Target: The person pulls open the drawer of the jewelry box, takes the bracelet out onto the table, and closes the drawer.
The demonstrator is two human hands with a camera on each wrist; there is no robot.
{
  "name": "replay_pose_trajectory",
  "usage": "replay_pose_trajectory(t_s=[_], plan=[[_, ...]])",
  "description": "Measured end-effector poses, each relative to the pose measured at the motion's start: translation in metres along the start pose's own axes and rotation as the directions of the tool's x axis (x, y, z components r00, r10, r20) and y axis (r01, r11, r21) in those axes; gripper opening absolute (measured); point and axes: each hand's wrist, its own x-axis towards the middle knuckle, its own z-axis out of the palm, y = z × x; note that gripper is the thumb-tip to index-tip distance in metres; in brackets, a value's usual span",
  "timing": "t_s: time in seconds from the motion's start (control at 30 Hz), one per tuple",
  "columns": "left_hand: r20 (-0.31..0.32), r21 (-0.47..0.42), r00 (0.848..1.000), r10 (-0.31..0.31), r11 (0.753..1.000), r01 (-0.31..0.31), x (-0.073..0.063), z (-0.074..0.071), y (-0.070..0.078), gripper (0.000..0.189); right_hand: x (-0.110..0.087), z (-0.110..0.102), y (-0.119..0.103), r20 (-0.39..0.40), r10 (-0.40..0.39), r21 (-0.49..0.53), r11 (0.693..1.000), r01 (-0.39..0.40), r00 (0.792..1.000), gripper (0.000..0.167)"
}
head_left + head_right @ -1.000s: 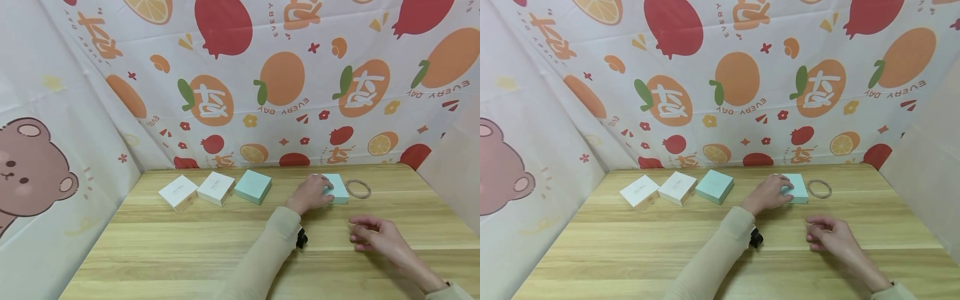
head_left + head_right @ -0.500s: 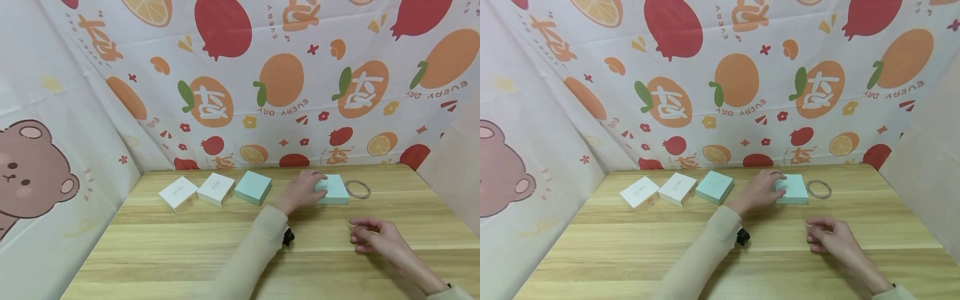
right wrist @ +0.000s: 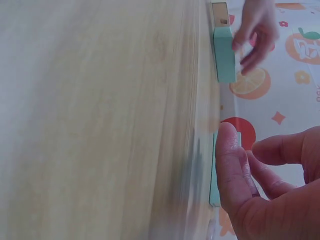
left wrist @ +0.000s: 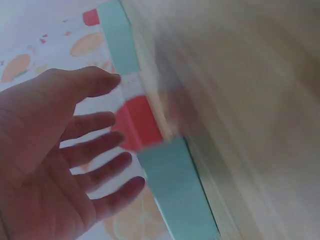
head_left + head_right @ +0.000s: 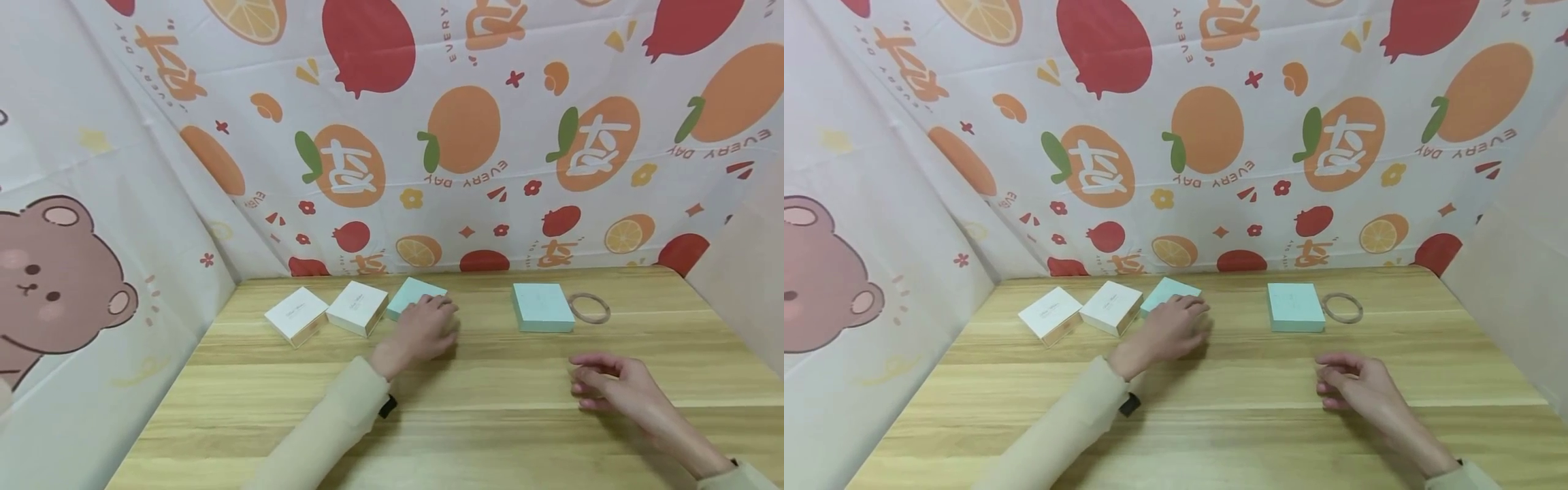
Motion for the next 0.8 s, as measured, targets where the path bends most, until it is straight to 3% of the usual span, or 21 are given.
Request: replay_pose_trajectory(t_s=[0.2, 0.5, 0.8], plan=[[-0.038, 0.056, 0.999, -0.006, 0.998, 0.008, -0.02, 0.004, -0.016, 0.045, 0.0, 0.004, 0.002, 0.0, 0.004, 0.006, 1.0, -0.004, 1.0, 0.045], [-0.153, 0.088, 0.988, 0.013, 0.996, 0.0, -0.021, 0.009, -0.024, 0.024, 0.001, 0.011, -0.003, 0.009, 0.008, 0.022, 1.0, -0.008, 1.0, 0.045], [-0.153, 0.086, 0.988, 0.036, 0.996, -0.023, -0.024, 0.006, -0.029, 0.021, 0.0, 0.013, -0.003, -0.007, -0.02, 0.015, 1.0, 0.02, 1.0, 0.041]])
